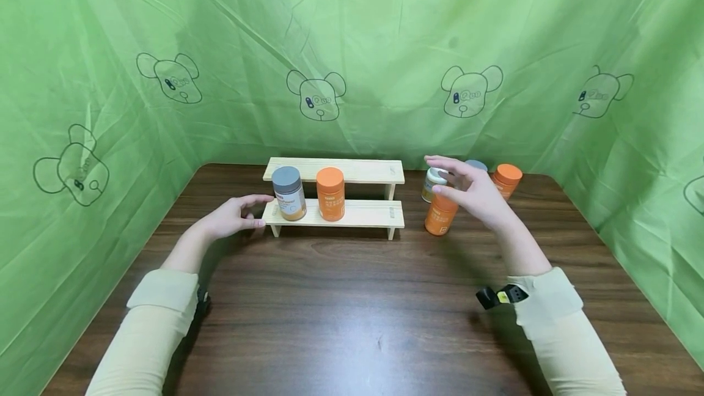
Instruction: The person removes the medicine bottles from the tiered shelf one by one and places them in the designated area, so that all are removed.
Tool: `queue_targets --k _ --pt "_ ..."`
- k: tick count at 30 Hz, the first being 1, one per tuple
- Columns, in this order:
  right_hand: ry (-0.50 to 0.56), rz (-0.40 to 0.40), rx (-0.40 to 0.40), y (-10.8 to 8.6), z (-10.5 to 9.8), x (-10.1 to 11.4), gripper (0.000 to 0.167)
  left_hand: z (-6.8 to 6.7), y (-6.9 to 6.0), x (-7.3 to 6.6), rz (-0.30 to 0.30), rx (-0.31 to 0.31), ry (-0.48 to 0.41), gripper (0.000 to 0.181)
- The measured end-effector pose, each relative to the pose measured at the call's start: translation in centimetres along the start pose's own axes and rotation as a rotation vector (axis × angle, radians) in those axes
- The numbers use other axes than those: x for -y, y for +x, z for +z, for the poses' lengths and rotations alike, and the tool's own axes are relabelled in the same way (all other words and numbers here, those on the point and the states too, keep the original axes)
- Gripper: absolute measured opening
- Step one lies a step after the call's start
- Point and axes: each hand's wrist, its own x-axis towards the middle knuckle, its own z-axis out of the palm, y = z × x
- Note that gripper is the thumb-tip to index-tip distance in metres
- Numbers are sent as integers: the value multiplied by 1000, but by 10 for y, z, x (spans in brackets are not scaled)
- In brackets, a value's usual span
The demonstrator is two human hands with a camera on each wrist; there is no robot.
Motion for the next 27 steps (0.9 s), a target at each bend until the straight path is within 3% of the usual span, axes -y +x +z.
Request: queue_targets --k 10,21,27 --pt "10 19 -46 12 27 25 55 3 10 32 1 -26 14 63" --pt "66 -77 -12 31 67 38 55 3 10 35 20 -23 13 61" --pt "68 -62 23 37 89 57 53 5 12 37 0 -31 24 62"
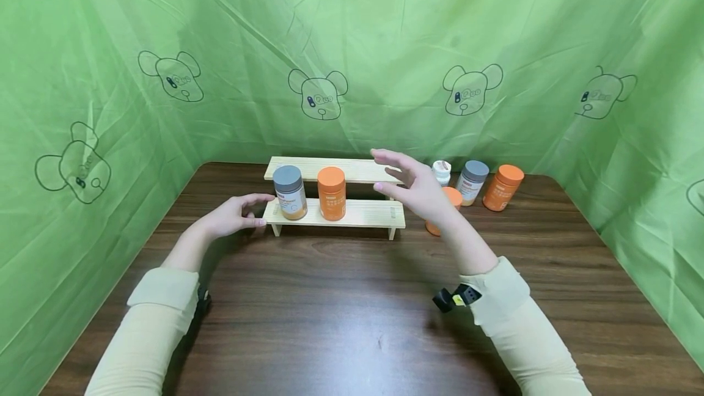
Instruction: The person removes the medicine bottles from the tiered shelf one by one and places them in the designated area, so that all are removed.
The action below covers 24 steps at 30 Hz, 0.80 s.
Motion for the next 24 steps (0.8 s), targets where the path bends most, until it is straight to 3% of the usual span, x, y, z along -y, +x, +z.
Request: queue_targets --k 8,15,17,21,24 --pt "7 44 21 11 23 -2 51 0 1 2 11 -2 5 61" --pt "-34 97 32 24 39 -30 50 -6 -10 -33 -11 22 -38 60" --pt "-43 111 29 25 44 -29 50 -7 -11 -35 -10 25 -35 59" --pt "-51 105 31 26 52 -28 50 -7 -10 -34 -15 31 -36 59" --pt "-48 91 30 28 55 -33 49 -4 -5 -23 -15 26 -51 61"
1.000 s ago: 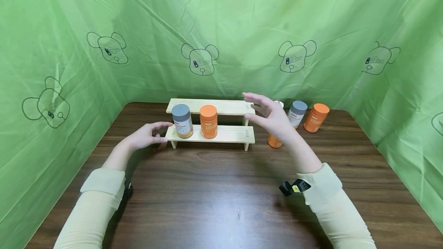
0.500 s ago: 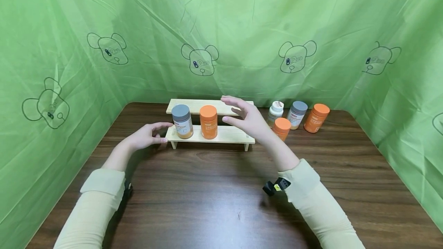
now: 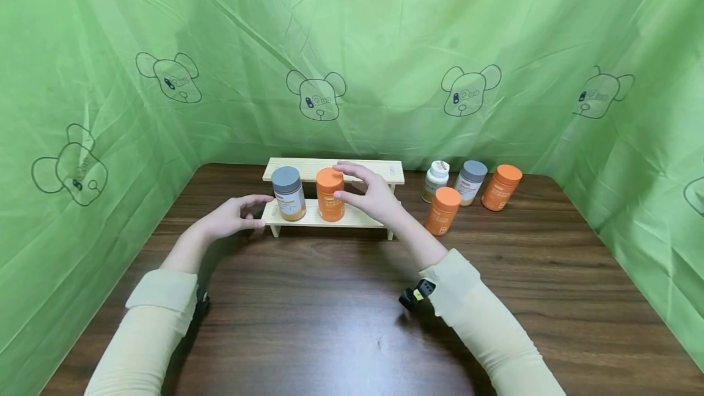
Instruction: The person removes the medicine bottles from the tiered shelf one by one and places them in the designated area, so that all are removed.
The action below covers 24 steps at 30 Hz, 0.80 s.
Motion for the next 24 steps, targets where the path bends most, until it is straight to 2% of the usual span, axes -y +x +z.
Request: queue_targets --k 4,7,16,24 --pt "20 -1 -3 4 4 -9 49 2 6 18 -10 -14 14 62" --pt "43 8 -4 8 7 -12 49 1 7 24 -9 -21 31 62" --pt "76 52 45 15 10 -13 47 1 7 26 -3 -21 33 63" --pt "35 82 91 17 6 -14 42 2 7 27 21 -29 31 63"
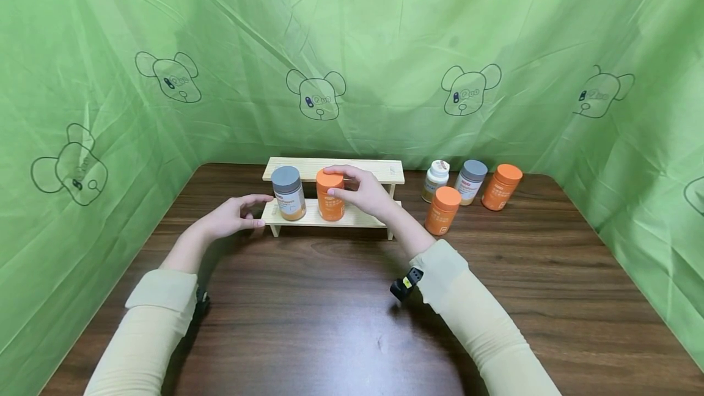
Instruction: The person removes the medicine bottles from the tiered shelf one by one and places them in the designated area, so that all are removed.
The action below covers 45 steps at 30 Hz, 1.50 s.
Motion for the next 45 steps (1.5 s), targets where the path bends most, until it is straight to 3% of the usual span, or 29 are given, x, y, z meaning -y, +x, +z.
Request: queue_targets --k 4,12,17,24,26,33,36,45 --pt "11 8 8 1 -1 -1 42 0 -1 -5 0 -4 -8 63" --pt "27 -9 -22 7 -1 -17 41 -4 -9 -32 -4 15 -26 61" --pt "14 -13 -50 11 -5 -26 41 -5 -11 -35 -2 16 -12 59" --pt "-13 -38 -75 9 -12 -20 40 -5 -11 -35 -4 14 -18 60" --pt "-18 -33 -73 6 -15 -9 40 -5 -11 -35 -5 14 -16 60" --pt "-42 -1 -77 -5 -25 18 40 0 0 0 2 -12 11 62" --pt "-54 -5 -77 -11 -29 31 41 0 0 0 7 -14 24 61" --pt "-58 -24 -119 -10 -49 21 40 -1 0 2 3 -8 40 61"
